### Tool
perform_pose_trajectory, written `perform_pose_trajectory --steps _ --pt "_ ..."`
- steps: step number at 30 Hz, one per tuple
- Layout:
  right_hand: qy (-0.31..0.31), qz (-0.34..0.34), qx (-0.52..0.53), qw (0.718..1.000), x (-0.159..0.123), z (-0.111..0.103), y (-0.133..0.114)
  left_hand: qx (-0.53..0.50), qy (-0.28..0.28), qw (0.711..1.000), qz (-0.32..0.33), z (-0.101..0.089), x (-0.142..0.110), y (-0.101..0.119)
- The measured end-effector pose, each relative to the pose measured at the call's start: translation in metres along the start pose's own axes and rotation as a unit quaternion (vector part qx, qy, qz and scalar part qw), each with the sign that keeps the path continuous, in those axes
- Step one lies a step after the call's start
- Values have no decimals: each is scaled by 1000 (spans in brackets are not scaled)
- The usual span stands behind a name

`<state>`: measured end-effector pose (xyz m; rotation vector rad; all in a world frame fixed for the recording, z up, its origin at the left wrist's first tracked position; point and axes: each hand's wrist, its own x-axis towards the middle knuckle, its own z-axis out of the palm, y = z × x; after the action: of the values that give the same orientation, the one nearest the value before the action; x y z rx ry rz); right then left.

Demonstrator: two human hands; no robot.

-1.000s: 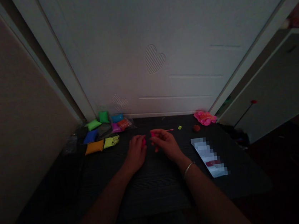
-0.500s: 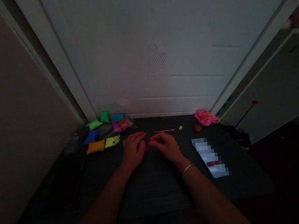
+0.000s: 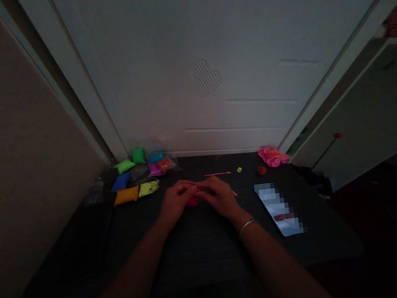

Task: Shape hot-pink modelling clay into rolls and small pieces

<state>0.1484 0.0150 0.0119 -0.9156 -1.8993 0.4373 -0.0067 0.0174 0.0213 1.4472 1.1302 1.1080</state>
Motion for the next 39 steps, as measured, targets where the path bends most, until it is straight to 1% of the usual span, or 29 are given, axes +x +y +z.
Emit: perform_pose_trajectory --steps 3,5,8,12,14,16,18,20,23,26,30,33,36,39 --pt "3 -10 14 1000 0 1 1 4 -2 1000 6 0 0 2" --pt "16 -8 17 1000 -1 1 2 -3 -6 1000 4 0 -1 2" --pt "34 -4 8 999 -1 1 5 -33 -32 999 -9 1 -2 3" --pt "29 -16 -5 999 -2 1 5 -50 -58 997 -13 1 -4 4" --pt "20 -19 -8 1000 -3 1 4 -38 -52 998 -6 1 -3 4" --pt "2 -18 -5 1000 -3 0 2 -31 -35 999 -2 -1 -2 3" --pt "-20 -20 6 1000 -2 0 0 -24 -18 1000 2 -3 -1 1" --pt "-26 -21 23 999 -1 -1 0 -10 -12 1000 6 -4 0 -1" --pt "-6 -12 40 999 0 -1 1 3 -33 999 14 -5 1 -1" --pt "9 2 40 999 0 -1 1 -14 -54 998 22 -4 0 -1" --pt "-6 8 37 999 0 -1 -1 -29 -50 998 17 -4 1 -3" --pt "-20 -10 32 999 -1 1 -2 -23 -43 999 13 -5 1 -3" --pt "-4 -17 29 999 -1 1 -2 -24 -46 999 10 -5 0 -1" --pt "23 -16 25 999 -2 1 0 -20 -71 997 11 -3 -2 2"
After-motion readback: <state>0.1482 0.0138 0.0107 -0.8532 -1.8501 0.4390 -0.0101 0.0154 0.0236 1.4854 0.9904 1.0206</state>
